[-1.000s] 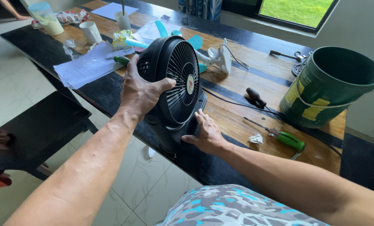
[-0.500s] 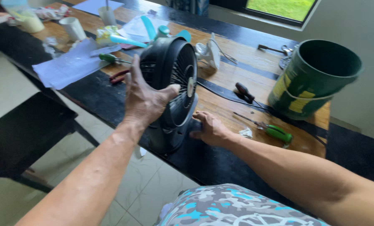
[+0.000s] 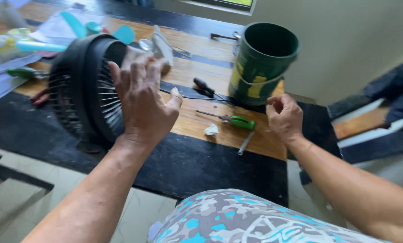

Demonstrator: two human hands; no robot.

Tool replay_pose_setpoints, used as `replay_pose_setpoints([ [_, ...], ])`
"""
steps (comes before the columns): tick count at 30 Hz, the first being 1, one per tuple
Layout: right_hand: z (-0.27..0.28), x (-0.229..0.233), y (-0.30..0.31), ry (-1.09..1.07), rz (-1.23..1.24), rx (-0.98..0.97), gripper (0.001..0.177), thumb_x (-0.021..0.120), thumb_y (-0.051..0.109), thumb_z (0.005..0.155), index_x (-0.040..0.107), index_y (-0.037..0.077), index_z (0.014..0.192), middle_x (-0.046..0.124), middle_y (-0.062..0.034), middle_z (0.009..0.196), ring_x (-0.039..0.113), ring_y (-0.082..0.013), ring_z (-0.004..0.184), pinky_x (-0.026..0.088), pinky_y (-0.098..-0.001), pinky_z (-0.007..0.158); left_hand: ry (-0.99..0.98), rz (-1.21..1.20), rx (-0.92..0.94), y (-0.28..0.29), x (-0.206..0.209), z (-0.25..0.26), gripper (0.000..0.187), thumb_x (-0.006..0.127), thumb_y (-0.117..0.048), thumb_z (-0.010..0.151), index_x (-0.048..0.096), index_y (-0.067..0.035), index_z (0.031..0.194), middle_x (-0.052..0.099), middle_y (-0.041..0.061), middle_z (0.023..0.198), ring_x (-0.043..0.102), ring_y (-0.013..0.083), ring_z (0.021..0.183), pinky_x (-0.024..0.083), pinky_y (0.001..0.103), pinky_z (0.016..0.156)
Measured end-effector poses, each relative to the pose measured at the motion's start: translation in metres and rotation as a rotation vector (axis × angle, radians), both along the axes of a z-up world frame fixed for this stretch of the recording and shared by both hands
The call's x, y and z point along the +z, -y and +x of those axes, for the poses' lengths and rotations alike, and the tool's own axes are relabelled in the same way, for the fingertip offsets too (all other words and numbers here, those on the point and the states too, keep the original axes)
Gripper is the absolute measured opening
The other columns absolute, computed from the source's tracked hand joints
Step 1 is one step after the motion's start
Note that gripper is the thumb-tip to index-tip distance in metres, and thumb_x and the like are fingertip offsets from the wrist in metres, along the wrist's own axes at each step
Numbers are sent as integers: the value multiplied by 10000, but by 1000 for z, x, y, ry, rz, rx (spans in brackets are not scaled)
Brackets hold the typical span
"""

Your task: The person reassembles a black electric fan on a table using a screwdriver. They attach the front grille, secure it with screws, and then plug the fan into a wall outlet to test it.

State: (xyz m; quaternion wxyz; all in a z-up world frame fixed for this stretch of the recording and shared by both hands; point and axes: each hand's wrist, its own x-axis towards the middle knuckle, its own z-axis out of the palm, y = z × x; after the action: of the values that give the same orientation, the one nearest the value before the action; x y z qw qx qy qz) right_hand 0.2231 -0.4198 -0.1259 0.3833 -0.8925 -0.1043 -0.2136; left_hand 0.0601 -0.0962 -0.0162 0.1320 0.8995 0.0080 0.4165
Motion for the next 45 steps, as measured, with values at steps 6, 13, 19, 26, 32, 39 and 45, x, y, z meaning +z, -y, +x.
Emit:
replay_pose_setpoints([
  [6, 39, -44, 91, -628, -127, 112, 546, 672, -37, 753, 614, 92, 1280, 681, -117, 1303, 607, -226, 1219, 471, -360, 1012, -310, -358, -398, 75, -25, 35, 360, 738, -163, 818, 698, -50, 1157, 652, 154, 1144, 639, 307, 1097, 506, 415, 990],
  [13, 26, -73, 134, -903, -264, -34, 314, 688, 235, 939, 704, 111, 1227, 698, -71, 1220, 670, -258, 1071, 594, -500, 776, -520, -281, -502, 143, -46, 42, 315, 767, -195, 814, 742, -61, 1097, 677, 162, 1159, 629, 338, 1128, 505, 428, 996],
  [19, 6, -93, 167, -771, -253, 39, 291, 714, 275, 946, 680, 67, 1147, 738, -125, 1036, 701, -234, 881, 544, -336, 667, -636, -336, -525, 162, -53, 38, 364, 747, -215, 803, 725, -59, 1132, 668, 152, 1181, 642, 319, 1124, 508, 408, 990],
  [26, -32, 5, 148, -586, 113, 190, 257, 705, 208, 922, 679, -16, 1045, 734, -112, 833, 653, -171, 550, 536, -297, 483, -737, -327, -722, 204, -70, 44, 418, 760, -263, 800, 722, -42, 1153, 711, 174, 1152, 672, 329, 1113, 518, 397, 1000],
  [32, -84, 115, 127, -435, -79, 141, 256, 731, 185, 887, 716, -22, 1037, 762, -92, 809, 665, -135, 549, 556, -293, 487, -863, -459, -895, 260, -64, 37, 604, 800, -294, 767, 618, 17, 1253, 700, 188, 1159, 682, 313, 1100, 542, 394, 950],
  [39, -129, 134, 106, -262, -126, -90, 255, 765, 196, 887, 745, -3, 1045, 762, -88, 829, 713, -127, 604, 579, -271, 569, -510, -421, -790, 230, -47, 12, 541, 786, -294, 781, 698, -44, 1252, 696, 159, 1146, 699, 297, 1055, 540, 383, 949],
  [45, -145, 135, 71, 55, -121, 109, 205, 798, 164, 883, 788, 10, 1018, 741, -95, 940, 725, -150, 777, 572, -266, 686, -898, -1413, -814, 170, -21, 19, 673, 682, -543, 858, 520, -91, 1330, 661, 124, 1128, 701, 269, 1064, 592, 421, 925],
])
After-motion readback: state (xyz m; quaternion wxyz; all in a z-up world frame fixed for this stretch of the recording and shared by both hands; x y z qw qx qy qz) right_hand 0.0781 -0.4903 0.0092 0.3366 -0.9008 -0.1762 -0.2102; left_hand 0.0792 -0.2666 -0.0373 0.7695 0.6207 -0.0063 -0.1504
